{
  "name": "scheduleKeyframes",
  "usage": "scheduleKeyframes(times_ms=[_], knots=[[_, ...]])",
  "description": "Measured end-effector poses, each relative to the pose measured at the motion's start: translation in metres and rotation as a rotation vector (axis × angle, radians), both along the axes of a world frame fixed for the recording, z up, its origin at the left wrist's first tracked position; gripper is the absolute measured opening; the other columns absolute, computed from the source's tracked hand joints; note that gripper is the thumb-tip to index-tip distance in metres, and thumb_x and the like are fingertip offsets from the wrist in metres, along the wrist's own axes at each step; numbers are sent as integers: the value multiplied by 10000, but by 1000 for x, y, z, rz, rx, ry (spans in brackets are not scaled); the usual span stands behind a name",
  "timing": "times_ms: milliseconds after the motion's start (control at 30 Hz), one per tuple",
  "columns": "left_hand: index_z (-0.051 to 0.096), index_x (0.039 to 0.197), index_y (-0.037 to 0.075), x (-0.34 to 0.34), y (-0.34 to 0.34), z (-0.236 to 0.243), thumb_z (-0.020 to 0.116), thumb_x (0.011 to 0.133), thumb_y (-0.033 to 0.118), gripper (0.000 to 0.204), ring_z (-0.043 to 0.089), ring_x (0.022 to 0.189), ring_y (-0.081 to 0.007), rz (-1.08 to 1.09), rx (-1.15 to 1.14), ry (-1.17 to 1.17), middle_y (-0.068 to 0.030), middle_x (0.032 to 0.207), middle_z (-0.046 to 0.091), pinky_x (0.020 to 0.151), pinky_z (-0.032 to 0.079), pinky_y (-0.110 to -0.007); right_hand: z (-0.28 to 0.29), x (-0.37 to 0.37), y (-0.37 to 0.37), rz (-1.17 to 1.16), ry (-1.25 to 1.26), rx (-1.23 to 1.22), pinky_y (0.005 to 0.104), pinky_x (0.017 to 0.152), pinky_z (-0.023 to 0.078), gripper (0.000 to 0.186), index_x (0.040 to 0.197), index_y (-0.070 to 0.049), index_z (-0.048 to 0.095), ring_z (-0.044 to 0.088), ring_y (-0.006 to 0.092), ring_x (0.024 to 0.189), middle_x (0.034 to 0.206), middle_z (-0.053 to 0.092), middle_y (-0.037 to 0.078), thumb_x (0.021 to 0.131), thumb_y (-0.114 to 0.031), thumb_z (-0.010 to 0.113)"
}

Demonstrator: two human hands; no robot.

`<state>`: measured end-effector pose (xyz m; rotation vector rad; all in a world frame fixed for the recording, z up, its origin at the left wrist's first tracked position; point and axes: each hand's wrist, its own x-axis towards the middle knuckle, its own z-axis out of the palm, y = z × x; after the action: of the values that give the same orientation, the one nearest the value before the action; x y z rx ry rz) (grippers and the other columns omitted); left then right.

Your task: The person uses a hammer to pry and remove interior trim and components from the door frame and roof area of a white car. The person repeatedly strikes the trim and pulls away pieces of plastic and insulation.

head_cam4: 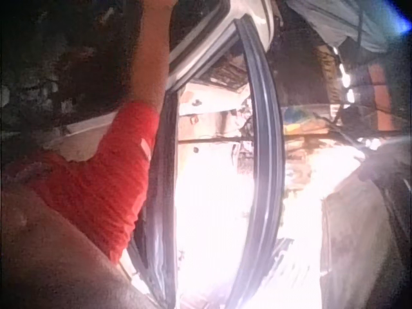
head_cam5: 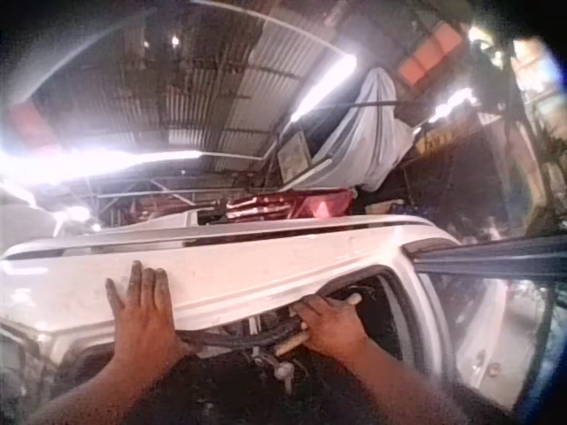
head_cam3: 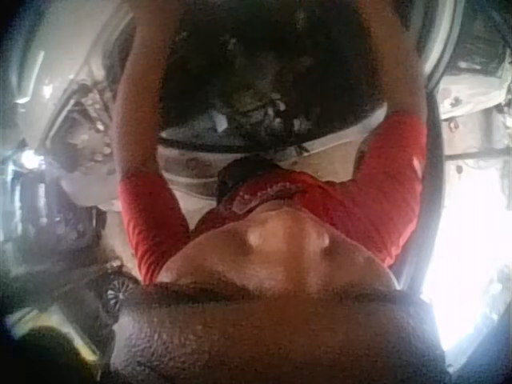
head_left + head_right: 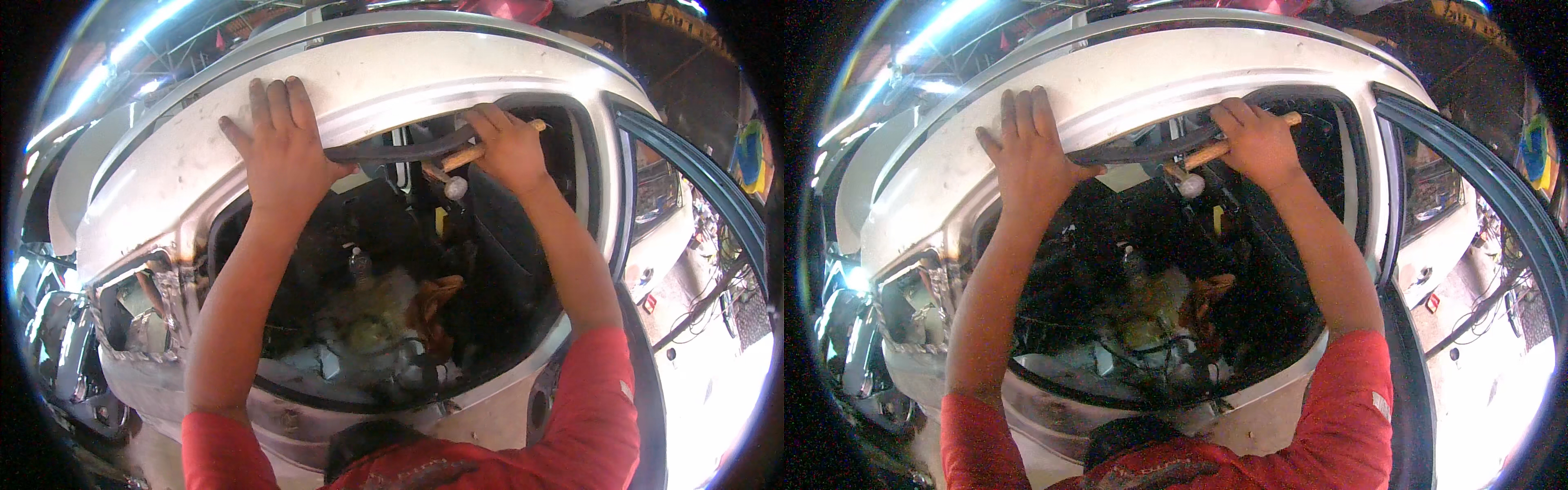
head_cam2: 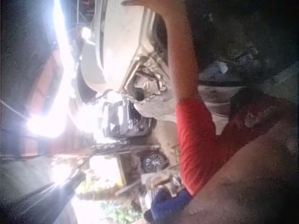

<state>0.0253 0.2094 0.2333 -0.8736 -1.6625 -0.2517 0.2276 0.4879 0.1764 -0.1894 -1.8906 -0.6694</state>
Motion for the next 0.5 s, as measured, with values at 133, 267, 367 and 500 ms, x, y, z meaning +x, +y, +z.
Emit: scheduleKeyframes(times_ms=[133, 267, 367, 500], knots=[[425, 1593, 24, -10, 6, -3, 1007, 613, 580, 1268, 386, 1592, -393, -31, 46, 56, -152, 1580, 518, 1153, 347, -818, 1, 3, -14, -91, -11, -148, 491, 833, 647, 468, 1122, -93, 733, 776, 332, 991, 1128, 722, 109, 732, -273, 919], [454, 1550, 27, -5, 6, -4, 1000, 608, 600, 1230, 396, 1588, -392, 0, 51, 51, -154, 1588, 532, 1127, 374, -818, 16, -3, -39, -286, 19, -338, 507, 781, 645, 430, 1081, -97, 768, 787, 335, 974, 1034, 743, 105, 773, -350, 930], [448, 1569, 31, -1, 9, 2, 997, 609, 605, 1245, 407, 1582, -402, -5, 26, 40, -157, 1592, 530, 1138, 375, -806, 21, 1, -40, -314, -25, -353, 510, 771, 643, 463, 1124, -95, 747, 788, 353, 947, 1030, 745, 116, 776, -340, 929], [434, 1602, 33, 2, 23, 8, 990, 644, 591, 1241, 413, 1578, -426, -93, -39, 48, -161, 1605, 522, 1172, 372, -766, 4, 9, -24, -7, 77, -271, 524, 804, 612, 437, 1016, -62, 713, 768, 406, 938, 1010, 765, 154, 821, -398, 910]])
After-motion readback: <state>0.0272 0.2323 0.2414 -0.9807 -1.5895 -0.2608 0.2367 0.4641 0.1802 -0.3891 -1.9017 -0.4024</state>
